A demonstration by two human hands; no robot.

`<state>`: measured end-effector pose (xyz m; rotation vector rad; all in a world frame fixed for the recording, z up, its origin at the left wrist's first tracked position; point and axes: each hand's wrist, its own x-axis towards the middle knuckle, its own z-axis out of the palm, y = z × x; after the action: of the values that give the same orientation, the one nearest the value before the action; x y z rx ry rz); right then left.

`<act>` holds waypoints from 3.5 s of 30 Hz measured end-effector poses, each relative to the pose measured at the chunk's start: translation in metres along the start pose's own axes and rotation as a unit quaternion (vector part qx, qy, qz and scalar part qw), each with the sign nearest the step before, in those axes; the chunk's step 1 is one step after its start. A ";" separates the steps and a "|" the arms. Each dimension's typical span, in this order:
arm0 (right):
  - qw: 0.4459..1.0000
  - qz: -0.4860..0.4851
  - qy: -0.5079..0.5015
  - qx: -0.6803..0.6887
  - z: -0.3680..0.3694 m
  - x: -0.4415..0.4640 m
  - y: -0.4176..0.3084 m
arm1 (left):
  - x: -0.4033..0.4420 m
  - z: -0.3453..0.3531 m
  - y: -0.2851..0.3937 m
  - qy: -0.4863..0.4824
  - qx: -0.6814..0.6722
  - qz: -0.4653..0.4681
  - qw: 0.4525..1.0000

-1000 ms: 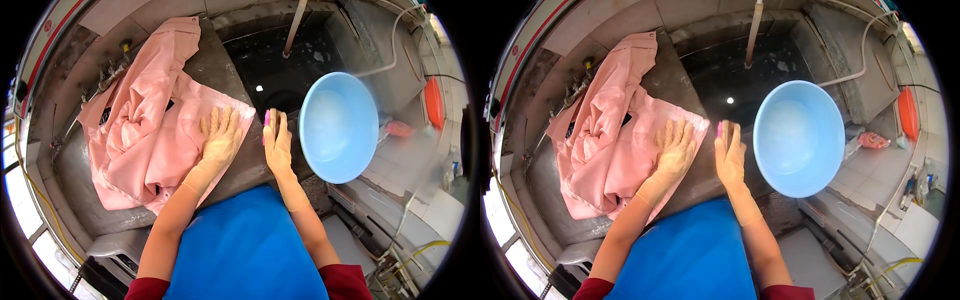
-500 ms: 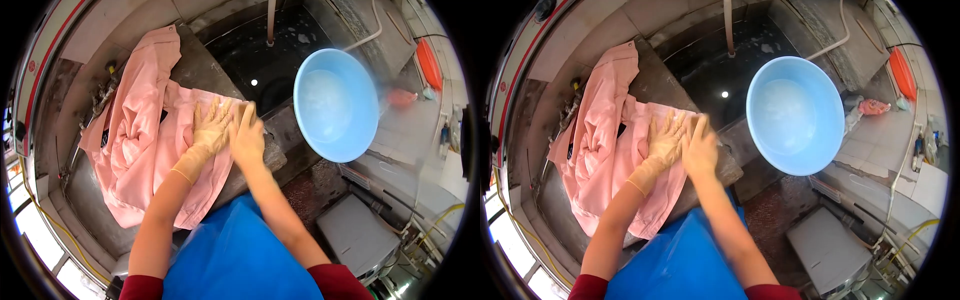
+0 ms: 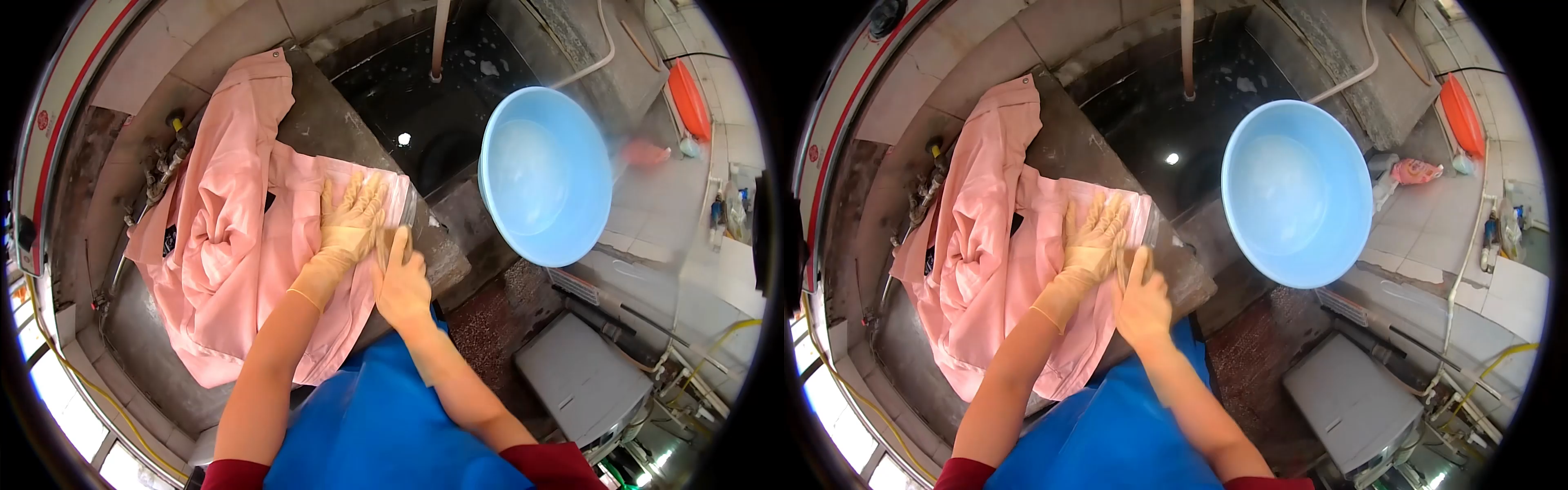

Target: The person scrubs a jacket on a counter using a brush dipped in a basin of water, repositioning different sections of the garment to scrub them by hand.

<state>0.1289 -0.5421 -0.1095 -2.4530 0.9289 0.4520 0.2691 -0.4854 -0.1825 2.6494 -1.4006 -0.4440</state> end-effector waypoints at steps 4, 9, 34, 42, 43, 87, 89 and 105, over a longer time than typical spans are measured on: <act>0.992 0.020 0.108 0.068 -0.037 0.114 -0.008 | 0.001 0.003 0.000 0.027 -0.016 0.002 0.999; 0.952 -0.171 0.162 -0.196 0.010 0.036 0.017 | 0.002 -0.003 0.001 0.016 -0.023 0.001 1.000; 0.983 -0.103 0.135 -0.068 -0.019 0.074 0.002 | 0.002 0.005 -0.002 0.085 -0.028 0.014 0.996; 0.993 -0.058 0.097 0.023 -0.031 0.123 0.002 | -0.002 0.008 -0.001 0.090 -0.074 0.008 0.993; 0.983 -0.133 0.116 -0.047 -0.025 0.103 0.008 | 0.000 0.012 -0.001 0.093 -0.076 0.005 0.993; 0.945 -0.276 -0.057 0.166 -0.060 0.120 0.055 | -0.016 0.010 0.018 0.173 -0.129 0.167 0.962; 0.950 -0.280 -0.071 0.116 -0.057 0.130 0.029 | -0.019 0.016 0.019 0.194 -0.158 0.165 0.954; 0.928 -0.369 0.024 0.046 -0.055 0.119 0.083 | -0.012 0.015 0.021 0.267 -0.181 0.149 0.935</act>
<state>0.1651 -0.6892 -0.1438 -2.5012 -0.0062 0.0758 0.2416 -0.4866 -0.1895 2.0052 -1.3441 0.0558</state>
